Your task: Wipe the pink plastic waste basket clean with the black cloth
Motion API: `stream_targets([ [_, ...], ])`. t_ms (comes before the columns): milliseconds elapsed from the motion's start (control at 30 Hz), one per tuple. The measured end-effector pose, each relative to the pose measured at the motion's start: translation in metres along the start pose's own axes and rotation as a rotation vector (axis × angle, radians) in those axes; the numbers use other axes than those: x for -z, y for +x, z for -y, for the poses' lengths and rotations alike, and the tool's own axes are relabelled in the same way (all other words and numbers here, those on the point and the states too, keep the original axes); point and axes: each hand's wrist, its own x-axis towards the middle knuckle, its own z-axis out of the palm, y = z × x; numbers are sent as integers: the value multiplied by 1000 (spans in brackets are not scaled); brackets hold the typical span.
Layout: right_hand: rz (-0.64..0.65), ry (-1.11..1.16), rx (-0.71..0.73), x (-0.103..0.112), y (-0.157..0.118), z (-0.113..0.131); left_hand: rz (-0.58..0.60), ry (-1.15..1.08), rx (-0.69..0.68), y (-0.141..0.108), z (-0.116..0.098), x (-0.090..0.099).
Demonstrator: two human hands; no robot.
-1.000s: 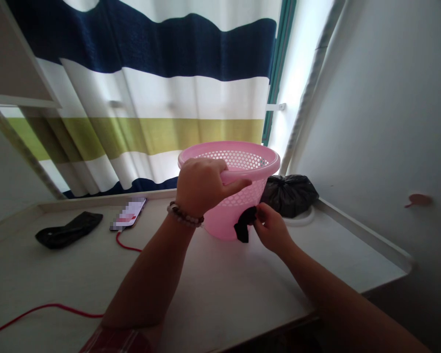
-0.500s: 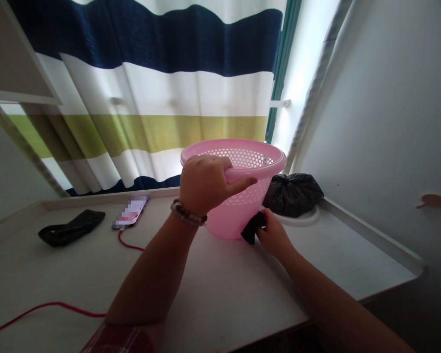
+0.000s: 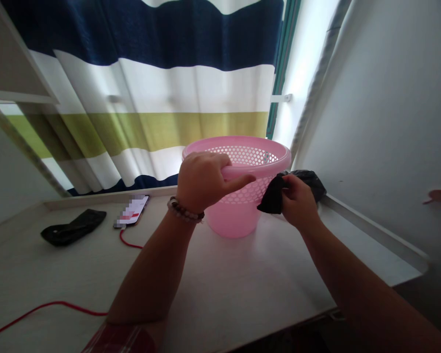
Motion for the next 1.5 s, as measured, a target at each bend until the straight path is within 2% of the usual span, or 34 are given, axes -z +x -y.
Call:
stream_targets([
  [167, 53, 37, -228, -19, -25, -51, -37, -31, -14, 1, 1, -3],
  [267, 38, 56, -262, -26, -31, -65, -56, -29, -23, 1, 0, -4],
  [333, -9, 39, -253, -26, -28, -62, -50, -24, -18, 0, 0, -3],
  [433, -53, 1, -206, -28, -26, -44, -31, -16, -9, 0, 0, -3],
  [600, -16, -74, -37, -39, -52, -1, -12, 12, -3, 1, 1, -1],
  [700, 21, -108, 16, -37, -57, 8, 0, 8, 7, 1, 2, 0],
  [800, 62, -142, 48, -23, -41, -3, -2, 3, 17, 1, 3, 0],
  [933, -8, -169, 32, -10, -22, -20, -11, 3, 14, 2, 1, -2],
  [1000, -22, -204, 19, -15, -28, -18, -19, 0, 15, 2, 1, -2],
  [1133, 72, -267, 87, -35, -60, -9, -17, -5, 21, 2, 3, -2],
  [1200, 102, -282, 107, -39, -70, -12, 11, -25, 18, 1, 5, -1],
  [1333, 66, -294, -62, -30, -65, -42, 41, -46, 22, 0, 7, 3],
  [1400, 99, -284, -143, -26, -60, -57, 31, -55, 12, 0, 6, 3],
  [1500, 175, -262, -164, -27, -62, -66, -4, -54, -5, 0, 4, 2],
])
